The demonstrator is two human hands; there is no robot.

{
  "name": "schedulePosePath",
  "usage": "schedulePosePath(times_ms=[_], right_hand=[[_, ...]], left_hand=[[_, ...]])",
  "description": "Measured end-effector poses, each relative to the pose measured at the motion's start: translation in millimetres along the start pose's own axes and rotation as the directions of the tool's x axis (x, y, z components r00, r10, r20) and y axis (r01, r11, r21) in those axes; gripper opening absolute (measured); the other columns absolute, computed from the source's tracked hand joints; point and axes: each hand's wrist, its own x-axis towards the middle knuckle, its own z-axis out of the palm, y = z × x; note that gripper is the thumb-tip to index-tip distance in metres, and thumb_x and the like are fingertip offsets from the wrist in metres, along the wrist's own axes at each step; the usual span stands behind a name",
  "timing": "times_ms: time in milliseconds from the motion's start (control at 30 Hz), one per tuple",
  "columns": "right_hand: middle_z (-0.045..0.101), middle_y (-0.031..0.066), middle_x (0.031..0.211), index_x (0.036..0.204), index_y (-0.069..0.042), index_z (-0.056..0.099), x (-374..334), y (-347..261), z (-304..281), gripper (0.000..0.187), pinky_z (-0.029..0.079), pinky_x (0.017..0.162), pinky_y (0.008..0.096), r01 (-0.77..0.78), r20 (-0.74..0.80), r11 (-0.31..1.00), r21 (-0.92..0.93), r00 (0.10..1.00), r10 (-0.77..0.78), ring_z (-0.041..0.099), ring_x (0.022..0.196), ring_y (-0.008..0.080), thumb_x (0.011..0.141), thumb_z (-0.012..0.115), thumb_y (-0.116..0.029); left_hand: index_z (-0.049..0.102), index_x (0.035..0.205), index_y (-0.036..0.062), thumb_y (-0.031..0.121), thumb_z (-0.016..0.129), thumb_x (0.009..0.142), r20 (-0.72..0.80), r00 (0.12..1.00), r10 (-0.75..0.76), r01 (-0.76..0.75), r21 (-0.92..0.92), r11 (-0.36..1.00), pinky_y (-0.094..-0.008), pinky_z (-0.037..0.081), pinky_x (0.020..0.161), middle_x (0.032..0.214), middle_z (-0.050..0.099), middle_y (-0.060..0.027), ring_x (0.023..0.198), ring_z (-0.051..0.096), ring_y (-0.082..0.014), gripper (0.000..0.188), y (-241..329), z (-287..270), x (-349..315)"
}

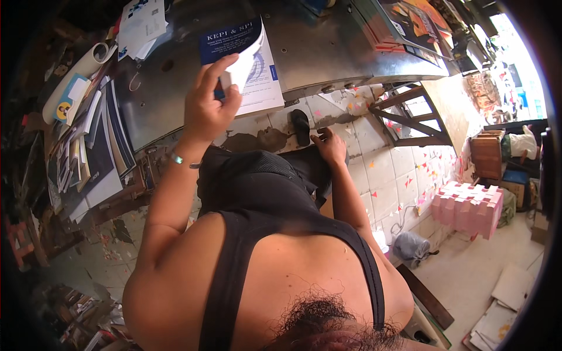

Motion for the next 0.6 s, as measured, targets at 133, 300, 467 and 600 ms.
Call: schedulePosePath(times_ms=[133,300,467,600], right_hand=[[0.078,0.0101,0.107,0.119,-0.014,0.072,1.1,2.4,2.2,0.049,0.050,0.094,0.0442,0.009,-0.012,1.000,-0.006,1.000,-0.009,0.072,0.104,0.0296,0.086,0.073,-0.050],[0.079,0.0104,0.102,0.116,-0.012,0.073,2.2,2.6,3.4,0.047,0.054,0.090,0.0417,0.037,-0.031,0.999,-0.040,0.999,-0.038,0.074,0.098,0.0290,0.087,0.073,-0.048],[0.077,0.0092,0.106,0.120,-0.014,0.071,1.7,-2.2,-2.2,0.047,0.048,0.094,0.0454,0.016,0.017,0.998,0.054,1.000,-0.017,0.072,0.104,0.0289,0.087,0.074,-0.047],[0.077,0.0094,0.100,0.120,-0.010,0.071,-0.7,-16.3,-11.6,0.044,0.053,0.087,0.0400,0.061,0.012,0.947,0.315,0.998,-0.069,0.072,0.095,0.0243,0.086,0.079,-0.037]], left_hand=[[0.056,0.136,0.0018,-0.001,0.061,0.095,-0.095,0.988,-0.120,0.105,-0.150,0.983,-0.0247,0.054,0.076,0.123,0.059,-0.0080,0.100,0.066,-0.0133,0.042,-6.5,-21.7,-19.3],[0.053,0.136,-0.0013,0.000,0.057,0.100,-0.254,0.942,-0.219,0.150,-0.262,0.953,-0.0240,0.060,0.071,0.117,0.065,-0.0119,0.092,0.068,-0.0125,0.036,-23.6,-46.8,-41.9],[0.057,0.131,-0.0013,0.002,0.056,0.100,-0.291,0.892,-0.346,0.249,-0.323,0.913,-0.0269,0.065,0.066,0.116,0.068,-0.0121,0.085,0.071,-0.0121,0.031,-24.0,-62.9,-46.7],[0.060,0.130,-0.0011,0.005,0.055,0.101,-0.329,0.869,-0.369,0.262,-0.327,0.908,-0.0265,0.065,0.065,0.118,0.068,-0.0110,0.088,0.071,-0.0118,0.030,-30.5,-67.1,-47.1]])
